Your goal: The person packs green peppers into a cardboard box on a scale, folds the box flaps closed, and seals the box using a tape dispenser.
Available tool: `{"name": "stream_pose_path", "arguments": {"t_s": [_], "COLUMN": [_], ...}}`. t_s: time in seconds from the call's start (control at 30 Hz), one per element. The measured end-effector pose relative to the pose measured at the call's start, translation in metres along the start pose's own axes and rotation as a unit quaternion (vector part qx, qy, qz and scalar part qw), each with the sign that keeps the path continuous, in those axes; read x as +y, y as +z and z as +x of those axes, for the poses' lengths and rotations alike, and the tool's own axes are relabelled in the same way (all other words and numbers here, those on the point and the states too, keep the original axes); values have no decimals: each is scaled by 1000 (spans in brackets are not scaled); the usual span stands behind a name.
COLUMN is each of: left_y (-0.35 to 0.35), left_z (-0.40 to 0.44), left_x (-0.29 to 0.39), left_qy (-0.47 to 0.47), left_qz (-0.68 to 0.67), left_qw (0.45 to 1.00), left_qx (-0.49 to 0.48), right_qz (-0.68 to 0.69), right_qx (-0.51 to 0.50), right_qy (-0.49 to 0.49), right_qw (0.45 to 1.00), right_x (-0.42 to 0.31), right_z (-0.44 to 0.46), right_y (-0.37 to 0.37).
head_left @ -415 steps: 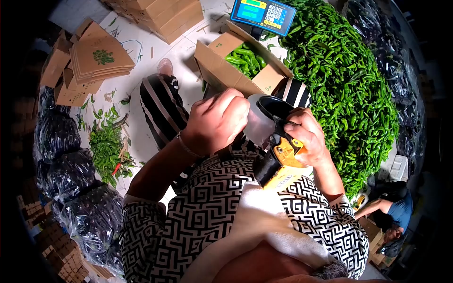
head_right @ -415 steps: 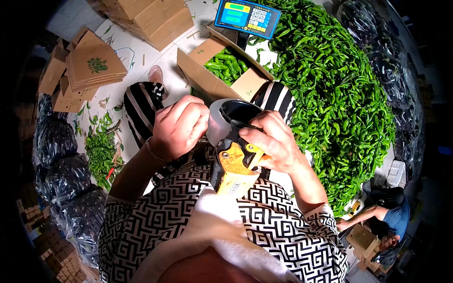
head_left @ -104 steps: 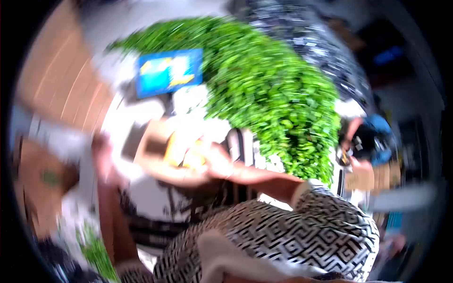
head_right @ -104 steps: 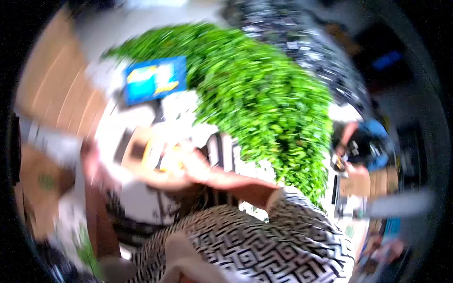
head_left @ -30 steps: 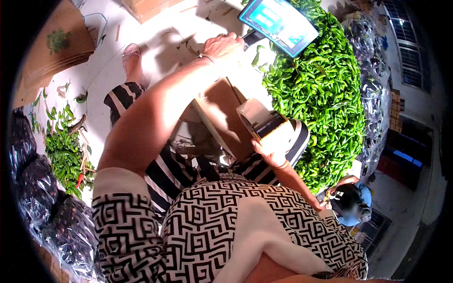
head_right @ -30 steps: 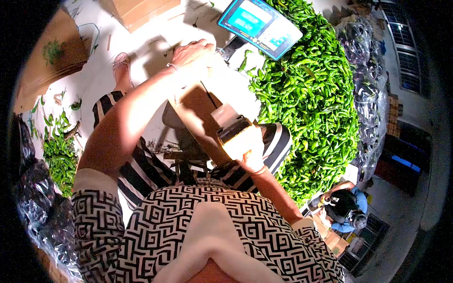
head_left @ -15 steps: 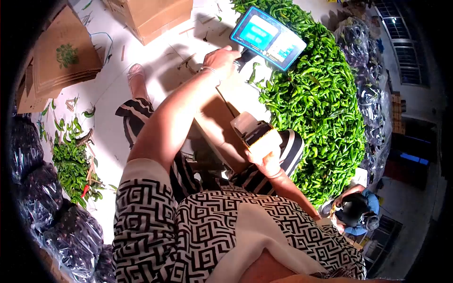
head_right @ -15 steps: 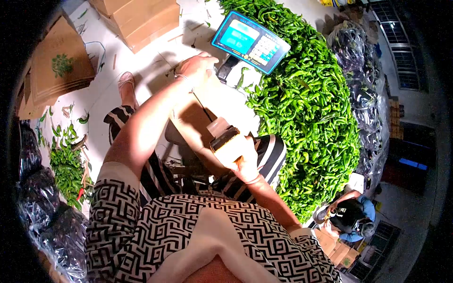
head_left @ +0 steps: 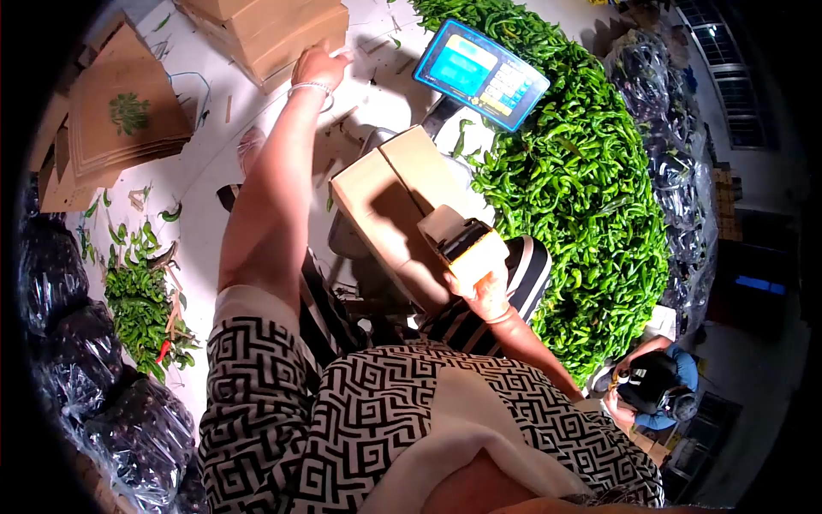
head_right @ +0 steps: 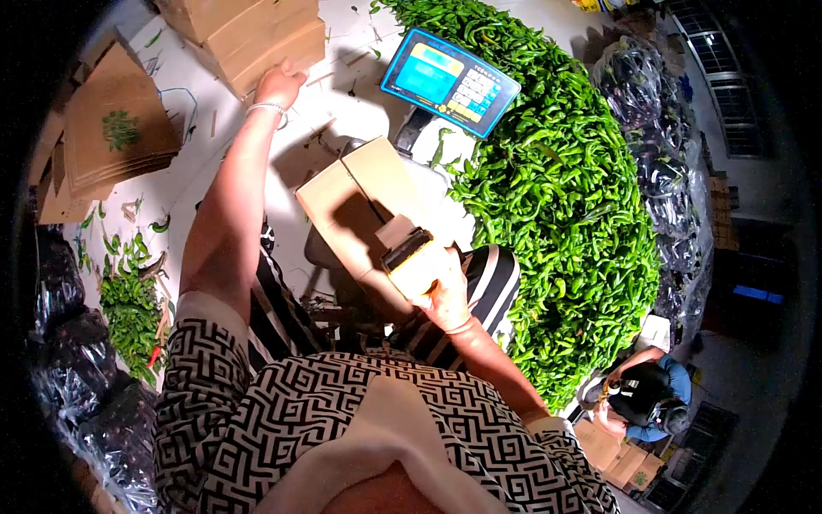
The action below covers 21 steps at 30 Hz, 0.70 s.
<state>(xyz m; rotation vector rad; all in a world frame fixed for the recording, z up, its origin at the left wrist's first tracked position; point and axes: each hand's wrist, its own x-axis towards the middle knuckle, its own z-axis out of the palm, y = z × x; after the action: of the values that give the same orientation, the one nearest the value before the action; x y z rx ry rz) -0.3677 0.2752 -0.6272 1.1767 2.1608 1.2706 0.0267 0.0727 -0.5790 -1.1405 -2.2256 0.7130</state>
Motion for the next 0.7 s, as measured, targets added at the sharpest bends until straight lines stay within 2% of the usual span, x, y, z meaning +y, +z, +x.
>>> {"name": "stream_pose_path", "arguments": {"t_s": [0.07, 0.1, 0.17, 0.3, 0.4, 0.5, 0.6, 0.7], "left_y": [-29, -37, -50, -55, -53, -64, -71, -71], "left_z": [-12, -14, -20, -26, -33, -39, -46, -60], "left_x": [2, -2, -13, -29, -26, -15, -7, -9], "left_qy": [-1, 10, 27, 31, 42, 51, 40, 136], "left_qz": [136, 143, 156, 85, 134, 133, 218, 280], "left_qw": [986, 984, 980, 983, 972, 957, 941, 935], "left_qx": [-93, -101, -120, -162, -188, -253, -254, -171], "right_qz": [33, -11, 4, 23, 42, 2, 16, 16], "right_qx": [3, 23, 14, 21, 21, 8, -6, -5], "right_qy": [21, -72, -30, -35, 24, 10, 23, 12], "right_qw": [999, 997, 999, 999, 999, 1000, 1000, 1000], "right_x": [-1, -5, -5, 0, 1, 0, 2, -2], "right_z": [1, 9, 6, 6, 2, 3, 4, 8], "right_y": [2, -1, 0, 0, 3, 0, 0, 1]}}
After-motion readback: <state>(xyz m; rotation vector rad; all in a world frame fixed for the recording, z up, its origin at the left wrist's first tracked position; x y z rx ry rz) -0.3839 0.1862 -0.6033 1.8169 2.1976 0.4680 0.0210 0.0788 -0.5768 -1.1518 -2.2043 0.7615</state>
